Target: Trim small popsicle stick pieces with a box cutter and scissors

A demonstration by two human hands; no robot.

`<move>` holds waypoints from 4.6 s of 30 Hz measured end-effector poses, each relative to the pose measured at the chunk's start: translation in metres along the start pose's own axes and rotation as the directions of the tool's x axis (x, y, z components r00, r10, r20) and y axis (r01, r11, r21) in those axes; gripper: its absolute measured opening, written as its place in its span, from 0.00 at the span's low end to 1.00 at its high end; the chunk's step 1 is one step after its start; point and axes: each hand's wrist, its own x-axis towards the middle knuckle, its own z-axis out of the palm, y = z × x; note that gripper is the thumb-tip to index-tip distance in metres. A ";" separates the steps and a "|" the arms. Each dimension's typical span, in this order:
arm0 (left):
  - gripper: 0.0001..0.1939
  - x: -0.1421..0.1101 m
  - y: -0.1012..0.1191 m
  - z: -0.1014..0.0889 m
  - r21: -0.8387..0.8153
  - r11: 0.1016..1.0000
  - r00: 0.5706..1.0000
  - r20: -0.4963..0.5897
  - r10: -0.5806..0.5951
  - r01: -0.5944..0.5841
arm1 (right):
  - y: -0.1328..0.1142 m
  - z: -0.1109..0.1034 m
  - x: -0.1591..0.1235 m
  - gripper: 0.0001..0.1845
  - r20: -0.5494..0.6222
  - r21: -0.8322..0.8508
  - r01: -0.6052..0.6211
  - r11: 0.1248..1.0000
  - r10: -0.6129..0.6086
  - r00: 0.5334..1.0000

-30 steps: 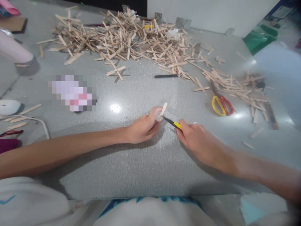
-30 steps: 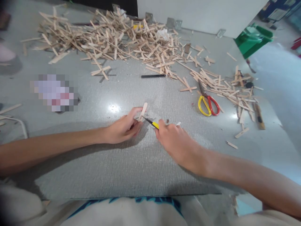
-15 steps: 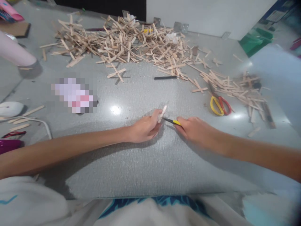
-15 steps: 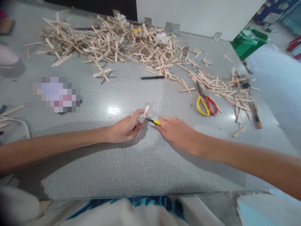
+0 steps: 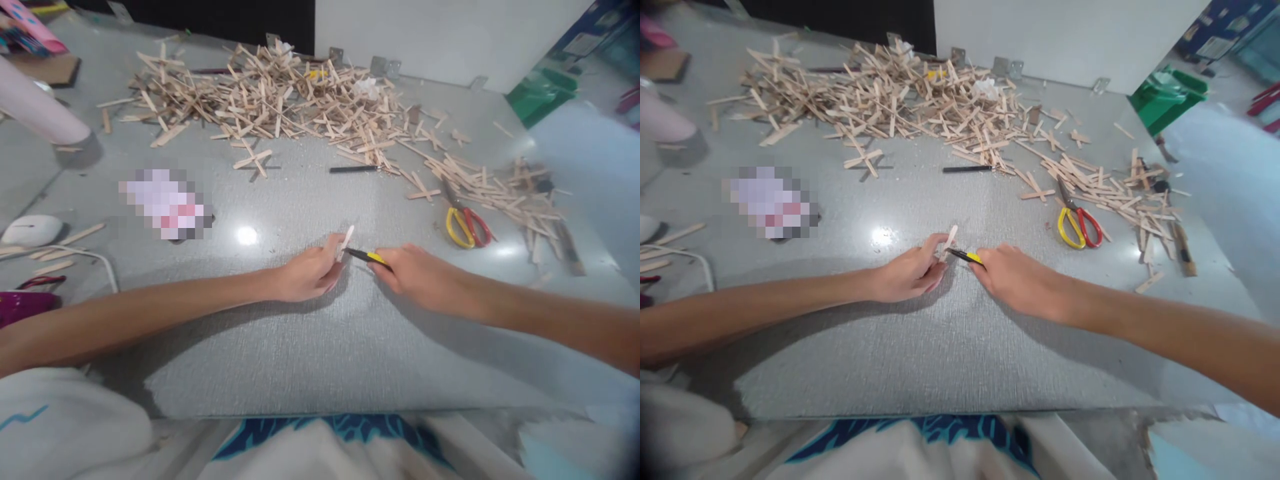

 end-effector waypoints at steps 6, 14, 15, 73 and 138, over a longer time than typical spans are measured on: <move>0.19 0.000 -0.002 0.000 -0.009 1.000 0.999 0.026 0.025 -0.024 | -0.003 -0.011 0.000 0.20 -0.103 -0.356 -0.039 0.934 0.002 0.995; 0.19 0.001 0.000 -0.001 -0.005 1.000 0.999 0.038 -0.005 0.005 | 0.012 -0.013 0.010 0.10 0.042 -0.327 0.081 0.941 -0.071 0.997; 0.19 0.001 0.000 -0.001 -0.001 1.000 0.999 0.044 0.000 0.000 | 0.011 -0.013 0.009 0.11 0.043 -0.346 0.079 0.935 -0.069 0.997; 0.18 0.000 0.007 -0.010 -0.117 0.991 0.992 0.098 0.076 -0.064 | -0.014 -0.029 -0.022 0.18 -0.004 -0.767 0.085 0.636 -0.137 0.991; 0.11 -0.002 0.012 -0.006 -0.190 0.981 0.999 -0.016 0.038 -0.040 | -0.031 -0.023 -0.021 0.17 -0.118 -0.701 -0.031 0.713 -0.072 0.990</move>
